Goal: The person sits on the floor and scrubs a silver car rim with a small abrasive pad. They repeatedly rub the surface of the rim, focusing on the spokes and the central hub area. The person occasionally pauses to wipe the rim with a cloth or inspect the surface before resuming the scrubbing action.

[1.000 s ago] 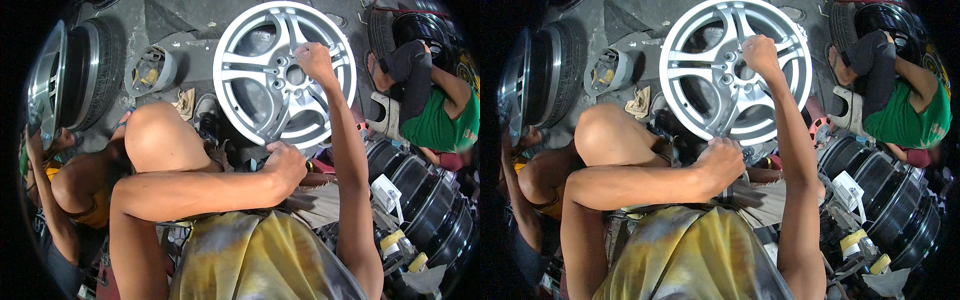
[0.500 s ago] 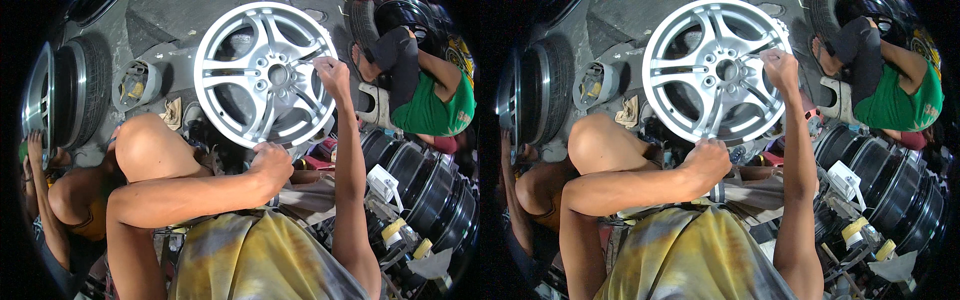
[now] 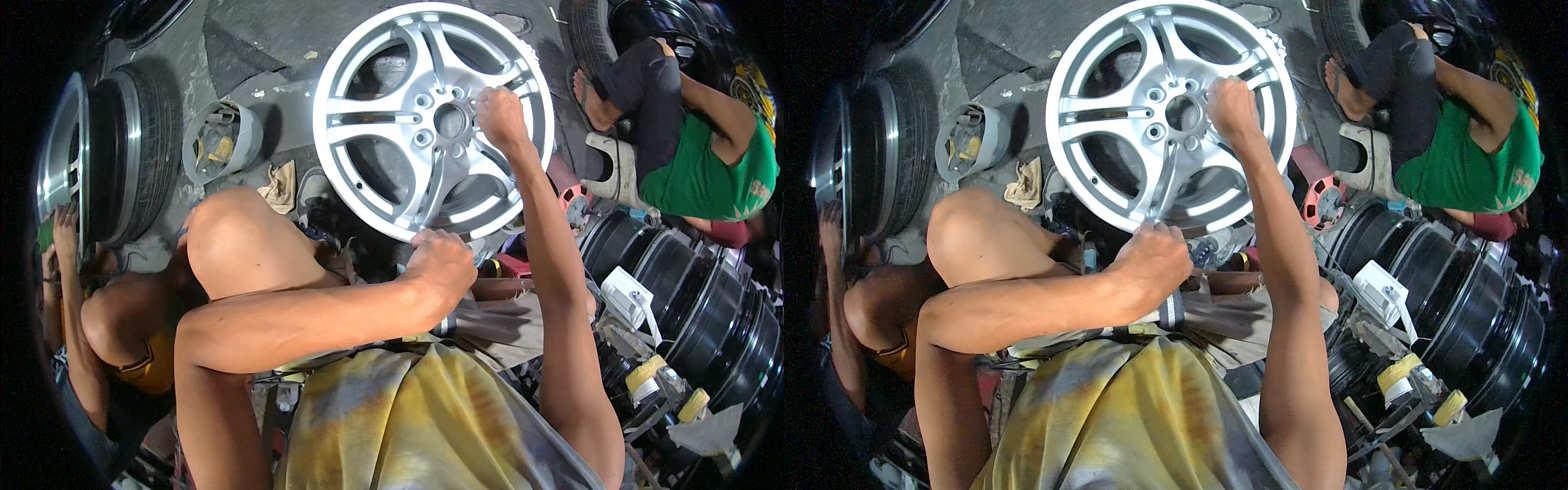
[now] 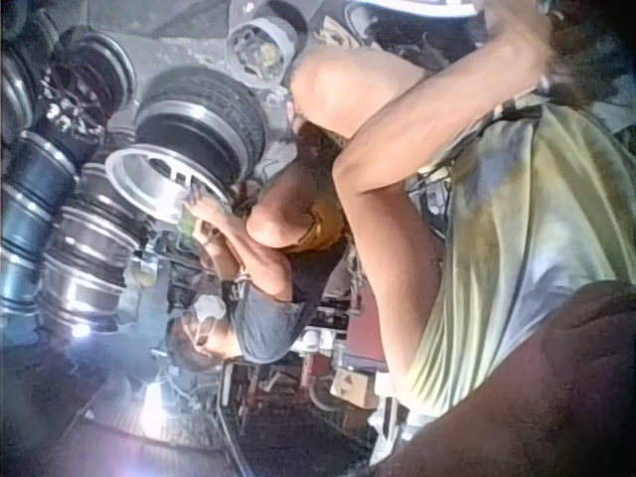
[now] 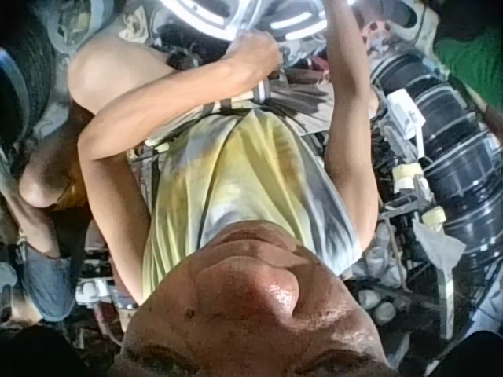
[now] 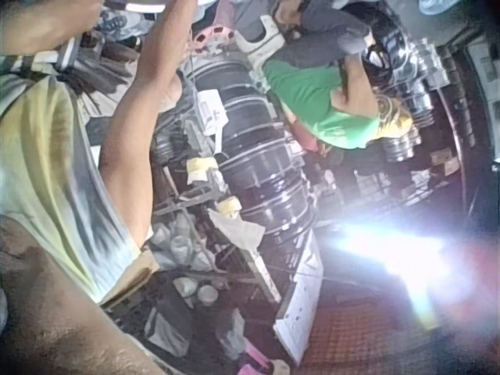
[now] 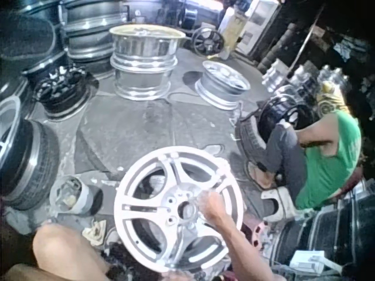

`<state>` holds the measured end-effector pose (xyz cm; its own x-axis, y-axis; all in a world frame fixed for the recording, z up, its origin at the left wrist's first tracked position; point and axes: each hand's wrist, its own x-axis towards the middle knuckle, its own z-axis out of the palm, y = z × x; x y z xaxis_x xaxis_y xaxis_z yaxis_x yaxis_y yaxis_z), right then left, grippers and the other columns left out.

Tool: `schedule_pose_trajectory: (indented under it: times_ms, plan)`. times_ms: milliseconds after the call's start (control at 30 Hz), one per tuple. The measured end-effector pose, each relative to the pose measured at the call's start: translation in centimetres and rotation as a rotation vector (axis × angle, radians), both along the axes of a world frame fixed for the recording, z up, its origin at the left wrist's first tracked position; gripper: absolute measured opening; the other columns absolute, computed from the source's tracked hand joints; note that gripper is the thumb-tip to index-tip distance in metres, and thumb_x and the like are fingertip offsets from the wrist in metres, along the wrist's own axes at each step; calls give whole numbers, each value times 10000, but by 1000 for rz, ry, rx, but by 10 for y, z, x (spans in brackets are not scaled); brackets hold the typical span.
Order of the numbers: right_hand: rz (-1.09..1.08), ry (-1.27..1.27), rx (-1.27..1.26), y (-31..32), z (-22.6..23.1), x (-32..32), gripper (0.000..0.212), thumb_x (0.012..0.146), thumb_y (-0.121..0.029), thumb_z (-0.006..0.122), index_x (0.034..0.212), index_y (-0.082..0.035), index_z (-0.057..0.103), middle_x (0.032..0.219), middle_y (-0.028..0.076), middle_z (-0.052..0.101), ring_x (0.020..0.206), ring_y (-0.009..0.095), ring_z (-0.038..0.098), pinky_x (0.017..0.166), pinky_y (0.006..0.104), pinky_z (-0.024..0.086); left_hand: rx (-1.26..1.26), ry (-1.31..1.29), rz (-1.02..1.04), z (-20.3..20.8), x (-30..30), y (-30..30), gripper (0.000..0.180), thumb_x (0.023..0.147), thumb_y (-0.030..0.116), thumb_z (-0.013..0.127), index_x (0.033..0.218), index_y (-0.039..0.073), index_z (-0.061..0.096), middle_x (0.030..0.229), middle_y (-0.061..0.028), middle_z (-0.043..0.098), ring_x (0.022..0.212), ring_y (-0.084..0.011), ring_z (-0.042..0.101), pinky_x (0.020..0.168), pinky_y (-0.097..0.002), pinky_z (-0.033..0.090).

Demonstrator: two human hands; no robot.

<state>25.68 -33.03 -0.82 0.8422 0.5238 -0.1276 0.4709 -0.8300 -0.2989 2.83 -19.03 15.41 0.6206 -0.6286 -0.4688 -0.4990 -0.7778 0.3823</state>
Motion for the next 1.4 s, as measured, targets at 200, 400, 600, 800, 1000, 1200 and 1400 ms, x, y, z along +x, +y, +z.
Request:
schedule_pose_trajectory:
  times_ms: [200, 400, 600, 800, 1000, 1200, 1400]
  plan:
    - [73, -88, -85, 3, -3, -8, 182, 913, -96, 576, 892, 52, 679, 957, 315, 666, 876, 481, 680, 808, 543, 543, 14, -5, -11, 0, -1, 0, 148, 806, 132, 711, 912, 62, 786, 923, -85, 665, 913, -220, 670, 753, -329, 518]
    - [6, -127, -132, 2, 0, -10, 156, 849, 5, 577, 862, 72, 718, 943, 317, 683, 844, 456, 719, 765, 501, 592, 19, -23, -22, 3, 0, -1, 138, 811, 129, 707, 908, 72, 786, 933, -86, 668, 917, -219, 670, 754, -328, 521]
    - [-178, -35, 97, -5, 0, -16, 187, 909, -67, 574, 854, 50, 709, 957, 276, 685, 879, 435, 701, 812, 510, 557, 28, -15, -47, 0, -2, -2, 133, 823, 115, 691, 904, 68, 784, 936, -93, 672, 921, -217, 670, 754, -333, 523]
    - [-22, -282, 133, -4, -17, -30, 151, 933, -95, 608, 890, 22, 692, 931, 211, 632, 845, 400, 683, 765, 480, 554, 7, -2, -53, -3, -2, -1, 143, 839, 116, 674, 917, 62, 781, 935, -101, 675, 920, -227, 671, 751, -340, 522]
    - [-3, -222, 40, -8, -18, -20, 167, 918, -112, 606, 891, 25, 698, 935, 232, 663, 846, 420, 683, 784, 503, 542, 9, 5, -34, -2, -1, -3, 147, 849, 123, 666, 921, 68, 781, 935, -100, 672, 928, -229, 668, 753, -339, 521]
    - [-209, -63, 192, -10, -10, -13, 229, 902, -171, 641, 918, 22, 763, 926, 246, 720, 872, 417, 703, 835, 475, 550, 15, -1, -38, -2, -2, -3, 149, 849, 118, 665, 927, 64, 781, 936, -99, 673, 922, -227, 669, 758, -341, 523]
    - [44, -260, 44, -3, -13, -24, 120, 914, -80, 623, 920, 27, 676, 982, 219, 634, 849, 399, 689, 765, 481, 556, 25, -3, -29, -3, -3, -4, 147, 832, 99, 678, 926, 46, 777, 942, -102, 675, 932, -229, 674, 763, -342, 530]
